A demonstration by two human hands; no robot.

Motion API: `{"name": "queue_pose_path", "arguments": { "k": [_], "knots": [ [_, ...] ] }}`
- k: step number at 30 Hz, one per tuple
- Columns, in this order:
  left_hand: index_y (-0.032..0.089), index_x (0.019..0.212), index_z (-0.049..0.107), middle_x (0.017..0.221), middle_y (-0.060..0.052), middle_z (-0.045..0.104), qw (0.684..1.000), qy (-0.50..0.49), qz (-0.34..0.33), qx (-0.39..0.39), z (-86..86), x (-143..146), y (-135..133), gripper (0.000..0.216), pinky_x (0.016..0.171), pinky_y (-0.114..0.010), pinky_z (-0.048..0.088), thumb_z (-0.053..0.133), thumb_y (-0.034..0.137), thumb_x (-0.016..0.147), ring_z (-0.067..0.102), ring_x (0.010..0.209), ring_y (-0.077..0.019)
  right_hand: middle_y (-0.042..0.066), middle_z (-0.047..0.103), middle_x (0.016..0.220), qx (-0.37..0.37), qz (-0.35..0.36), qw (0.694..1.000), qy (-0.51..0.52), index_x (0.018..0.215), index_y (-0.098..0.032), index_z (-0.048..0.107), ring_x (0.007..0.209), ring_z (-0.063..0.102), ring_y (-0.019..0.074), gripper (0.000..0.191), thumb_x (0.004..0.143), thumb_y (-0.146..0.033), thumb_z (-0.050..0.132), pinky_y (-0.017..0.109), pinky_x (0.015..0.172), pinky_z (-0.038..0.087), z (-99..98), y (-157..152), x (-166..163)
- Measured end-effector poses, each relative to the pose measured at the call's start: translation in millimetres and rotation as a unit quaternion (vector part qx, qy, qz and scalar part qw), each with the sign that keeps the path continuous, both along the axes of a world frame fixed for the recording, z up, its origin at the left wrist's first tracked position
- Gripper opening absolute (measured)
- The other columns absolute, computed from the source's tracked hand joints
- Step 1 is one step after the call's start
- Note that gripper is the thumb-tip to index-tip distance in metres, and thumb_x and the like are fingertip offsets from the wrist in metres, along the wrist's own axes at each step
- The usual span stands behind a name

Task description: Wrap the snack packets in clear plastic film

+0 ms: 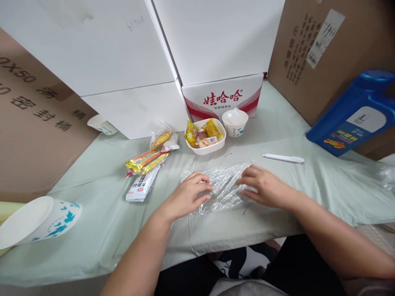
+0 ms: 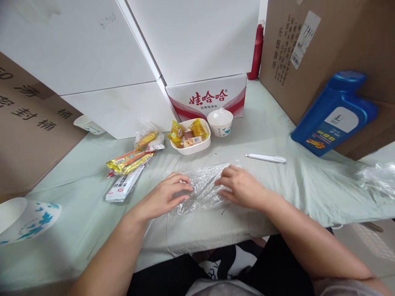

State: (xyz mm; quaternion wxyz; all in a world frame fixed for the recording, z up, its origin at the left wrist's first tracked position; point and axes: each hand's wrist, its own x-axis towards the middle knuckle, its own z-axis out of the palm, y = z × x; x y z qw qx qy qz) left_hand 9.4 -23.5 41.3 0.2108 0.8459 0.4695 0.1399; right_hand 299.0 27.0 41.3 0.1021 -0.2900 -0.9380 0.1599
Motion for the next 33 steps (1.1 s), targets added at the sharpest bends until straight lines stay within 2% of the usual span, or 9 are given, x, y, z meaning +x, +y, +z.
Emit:
{"name": "queue_pose_path", "arguments": {
  "k": [2,4,7,12,17,21,26,30,33],
  "knots": [
    [0.026,0.104,0.066,0.114,-0.005,0.058,0.999,0.029,-0.011,-0.024,-0.2,2.0,-1.4,0.024,0.097,-0.037,0.045,0.066,0.017,0.082,0.051,0.113,-0.0224,0.007,0.066,0.094,-0.099,0.066,0.991,-0.061,0.105,-0.022,0.07,0.089,0.061,0.0221,0.025,0.083,-0.033,0.067,0.033,0.079,0.047,9.0,-7.2,-1.6],
    [0.025,0.101,0.066,0.113,-0.005,0.057,0.999,0.042,-0.002,-0.027,2.2,2.0,-3.2,0.025,0.096,-0.037,0.044,0.069,0.016,0.078,0.051,0.111,-0.0227,0.005,0.065,0.092,-0.147,0.072,0.98,-0.114,0.101,-0.023,0.069,0.086,0.061,0.0217,0.028,0.075,-0.032,0.074,0.031,0.074,0.044,14.8,-9.3,-0.1],
    [0.021,0.086,0.064,0.099,-0.003,0.058,0.998,0.041,0.01,-0.037,9.2,0.6,-7.8,0.007,0.086,-0.032,0.045,0.069,0.022,0.08,0.054,0.099,-0.0201,0.005,0.064,0.098,-0.14,0.046,0.981,-0.127,0.102,-0.022,0.067,0.09,0.06,0.0227,0.032,0.072,-0.029,0.076,0.031,0.075,0.042,18.4,-6.0,4.7],
    [0.02,0.077,0.059,0.085,0.0,0.057,0.98,0.147,-0.013,-0.137,12.0,1.0,-15.8,0.032,0.074,-0.03,0.041,0.084,0.031,0.061,0.053,0.088,-0.0205,0.004,0.064,0.087,-0.147,0.043,0.972,-0.178,0.083,-0.02,0.067,0.085,0.058,0.0209,0.013,0.07,-0.017,0.069,0.029,0.073,0.039,16.0,-1.1,10.9],
    [0.02,0.071,0.058,0.085,0.0,0.058,0.979,0.156,-0.025,-0.132,12.3,-0.9,-16.8,0.011,0.079,-0.03,0.04,0.064,0.01,0.071,0.053,0.089,-0.0189,0.004,0.062,0.075,-0.12,0.057,0.983,-0.128,0.071,-0.019,0.063,0.083,0.057,0.0191,0.014,0.073,-0.008,0.055,0.029,0.076,0.041,12.0,0.2,22.5],
    [0.02,0.072,0.055,0.082,0.0,0.06,0.987,0.072,-0.021,-0.141,17.6,-11.1,-13.4,0.013,0.077,-0.029,0.042,0.049,0.008,0.072,0.055,0.083,-0.0163,0.003,0.064,0.085,-0.152,0.065,0.985,-0.049,0.08,-0.02,0.061,0.083,0.058,0.0172,0.015,0.075,-0.009,0.053,0.028,0.075,0.043,15.3,2.6,36.2],
    [0.022,0.08,0.048,0.072,0.002,0.061,0.968,-0.066,0.095,-0.224,13.3,-25.0,-1.6,0.005,0.064,-0.026,0.045,0.046,0.025,0.083,0.058,0.067,-0.0146,0.0,0.067,0.074,-0.265,-0.05,0.963,-0.017,0.085,-0.022,0.056,0.064,0.059,0.0152,0.01,0.083,-0.018,0.047,0.026,0.058,0.041,13.2,13.5,43.3],
    [0.022,0.084,0.05,0.068,0.003,0.06,0.966,-0.042,0.187,-0.175,1.8,-27.6,8.5,0.01,0.06,-0.026,0.043,0.049,0.032,0.083,0.057,0.062,-0.015,0.0,0.068,0.067,-0.288,-0.17,0.942,0.011,0.086,-0.022,0.054,0.059,0.062,0.016,0.01,0.087,-0.023,0.045,0.027,0.059,0.043,0.2,22.1,34.4],
    [0.022,0.084,0.052,0.069,0.003,0.06,0.97,0.0,0.207,-0.13,-3.0,-26.4,11.9,0.01,0.059,-0.025,0.041,0.048,0.031,0.083,0.056,0.062,-0.0147,-0.001,0.066,0.061,-0.24,-0.231,0.943,-0.008,0.087,-0.022,0.055,0.056,0.061,0.0162,0.013,0.089,-0.024,0.043,0.027,0.06,0.042,-8.2,23.8,25.1]
  ]
}}
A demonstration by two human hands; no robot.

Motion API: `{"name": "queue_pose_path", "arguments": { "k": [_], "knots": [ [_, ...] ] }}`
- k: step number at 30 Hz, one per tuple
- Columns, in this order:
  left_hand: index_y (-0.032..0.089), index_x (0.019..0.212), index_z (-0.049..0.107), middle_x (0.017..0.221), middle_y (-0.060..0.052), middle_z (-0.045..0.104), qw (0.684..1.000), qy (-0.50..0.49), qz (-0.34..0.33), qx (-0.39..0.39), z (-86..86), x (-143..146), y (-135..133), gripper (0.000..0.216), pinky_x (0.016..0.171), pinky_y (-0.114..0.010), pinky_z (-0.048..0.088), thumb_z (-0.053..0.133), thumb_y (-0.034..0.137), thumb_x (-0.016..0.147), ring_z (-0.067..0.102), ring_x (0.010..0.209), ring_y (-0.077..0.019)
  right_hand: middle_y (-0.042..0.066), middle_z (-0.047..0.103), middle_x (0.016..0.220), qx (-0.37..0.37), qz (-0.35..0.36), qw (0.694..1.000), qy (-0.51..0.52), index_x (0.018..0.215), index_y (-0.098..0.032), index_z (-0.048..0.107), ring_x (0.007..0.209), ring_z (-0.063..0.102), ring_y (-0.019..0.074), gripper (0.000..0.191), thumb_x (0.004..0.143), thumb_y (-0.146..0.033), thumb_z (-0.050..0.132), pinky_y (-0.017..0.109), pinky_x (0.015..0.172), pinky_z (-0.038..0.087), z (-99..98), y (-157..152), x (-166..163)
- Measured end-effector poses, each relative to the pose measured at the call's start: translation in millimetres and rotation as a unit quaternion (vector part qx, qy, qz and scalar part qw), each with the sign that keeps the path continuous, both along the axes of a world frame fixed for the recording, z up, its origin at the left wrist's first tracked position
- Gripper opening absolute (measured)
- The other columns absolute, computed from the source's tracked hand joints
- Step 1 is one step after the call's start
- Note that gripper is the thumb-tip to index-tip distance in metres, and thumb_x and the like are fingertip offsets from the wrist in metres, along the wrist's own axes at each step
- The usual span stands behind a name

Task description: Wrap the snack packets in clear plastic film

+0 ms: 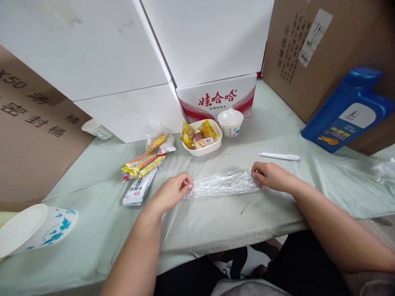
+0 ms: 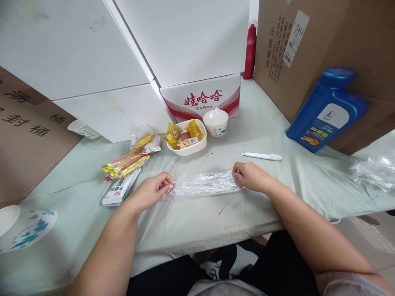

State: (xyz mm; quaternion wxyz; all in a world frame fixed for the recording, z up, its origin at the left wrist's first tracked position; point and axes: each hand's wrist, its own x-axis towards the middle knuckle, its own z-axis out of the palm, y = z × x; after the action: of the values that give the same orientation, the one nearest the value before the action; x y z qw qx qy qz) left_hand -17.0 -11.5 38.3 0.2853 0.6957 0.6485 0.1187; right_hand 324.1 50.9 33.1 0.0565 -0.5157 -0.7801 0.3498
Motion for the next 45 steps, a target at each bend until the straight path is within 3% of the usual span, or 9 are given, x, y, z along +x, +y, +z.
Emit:
{"name": "queue_pose_path", "arguments": {
  "k": [12,21,24,26,28,31,35,40,45],
  "knots": [
    [0.022,0.092,0.058,0.085,-0.005,0.071,0.966,0.248,0.063,0.039,-8.1,21.0,7.5,0.013,0.063,-0.028,0.038,0.046,0.028,0.092,0.066,0.079,-0.0223,0.008,0.072,0.083,0.149,-0.055,0.977,-0.144,0.098,-0.019,0.06,0.073,0.063,0.0223,0.02,0.094,-0.024,0.041,0.028,0.06,0.034,-8.2,-5.1,-19.5],
    [0.023,0.094,0.06,0.087,-0.005,0.071,0.956,0.277,0.091,0.038,-7.8,17.8,7.8,0.016,0.062,-0.028,0.041,0.048,0.034,0.092,0.067,0.08,-0.0232,0.009,0.07,0.093,0.236,-0.102,0.95,-0.177,0.101,-0.02,0.06,0.079,0.063,0.0237,0.024,0.095,-0.035,0.042,0.031,0.062,0.039,-23.1,3.4,-13.7],
    [0.021,0.099,0.06,0.099,-0.009,0.068,0.943,0.274,0.149,0.119,-4.1,19.3,2.3,0.02,0.066,-0.031,0.045,0.052,0.036,0.09,0.065,0.087,-0.0255,0.013,0.067,0.097,0.326,-0.101,0.926,-0.16,0.101,-0.017,0.062,0.089,0.06,0.0268,0.025,0.095,-0.032,0.043,0.035,0.073,0.044,-23.6,2.7,-10.7],
    [0.019,0.103,0.06,0.104,-0.011,0.065,0.928,0.255,0.169,0.212,-2.9,26.0,-3.8,0.022,0.073,-0.033,0.047,0.049,0.035,0.092,0.064,0.092,-0.0261,0.013,0.065,0.099,0.377,-0.034,0.92,-0.099,0.1,-0.017,0.064,0.094,0.057,0.027,0.025,0.096,-0.028,0.042,0.037,0.083,0.044,-21.2,-1.6,-13.7],
    [0.02,0.105,0.06,0.104,-0.01,0.063,0.934,0.22,0.12,0.256,-4.1,35.2,-8.9,0.022,0.079,-0.033,0.048,0.045,0.032,0.094,0.063,0.093,-0.0238,0.012,0.064,0.101,0.369,0.078,0.925,-0.035,0.103,-0.018,0.066,0.096,0.055,0.0253,0.024,0.096,-0.027,0.044,0.037,0.087,0.044,-19.3,-6.0,-18.8],
    [0.022,0.111,0.06,0.104,-0.007,0.063,0.959,0.226,0.037,0.165,-8.9,42.5,-9.6,0.023,0.074,-0.03,0.048,0.048,0.032,0.093,0.064,0.085,-0.0202,0.011,0.062,0.101,0.311,0.165,0.936,-0.023,0.107,-0.019,0.067,0.095,0.055,0.0248,0.024,0.093,-0.029,0.051,0.038,0.088,0.045,-20.3,-5.0,-20.4],
    [0.02,0.117,0.06,0.105,-0.011,0.061,0.946,0.303,0.074,0.086,-12.7,31.9,-2.6,0.03,0.076,-0.034,0.049,0.05,0.034,0.092,0.063,0.093,-0.0258,0.015,0.062,0.102,0.301,0.06,0.947,-0.094,0.109,-0.015,0.067,0.097,0.054,0.0288,0.028,0.091,-0.03,0.051,0.043,0.092,0.043,-25.3,9.1,-4.4],
    [0.019,0.114,0.061,0.104,-0.012,0.061,0.936,0.276,0.054,0.21,-12.1,32.1,-7.0,0.026,0.086,-0.04,0.049,0.052,0.026,0.09,0.059,0.1,-0.0285,0.015,0.062,0.108,0.282,0.029,0.954,-0.101,0.11,-0.014,0.066,0.101,0.053,0.0309,0.029,0.087,-0.029,0.055,0.044,0.094,0.043,-24.8,16.6,3.9],
    [0.02,0.122,0.055,0.116,-0.01,0.061,0.944,0.126,-0.136,0.275,-11.8,62.1,-25.0,0.031,0.096,-0.04,0.048,0.053,0.027,0.092,0.056,0.11,-0.0254,0.01,0.065,0.091,0.193,0.076,0.978,-0.034,0.081,-0.017,0.063,0.091,0.056,0.0246,0.009,0.082,-0.016,0.055,0.037,0.085,0.045,-1.0,-3.4,-8.4]
  ]
}}
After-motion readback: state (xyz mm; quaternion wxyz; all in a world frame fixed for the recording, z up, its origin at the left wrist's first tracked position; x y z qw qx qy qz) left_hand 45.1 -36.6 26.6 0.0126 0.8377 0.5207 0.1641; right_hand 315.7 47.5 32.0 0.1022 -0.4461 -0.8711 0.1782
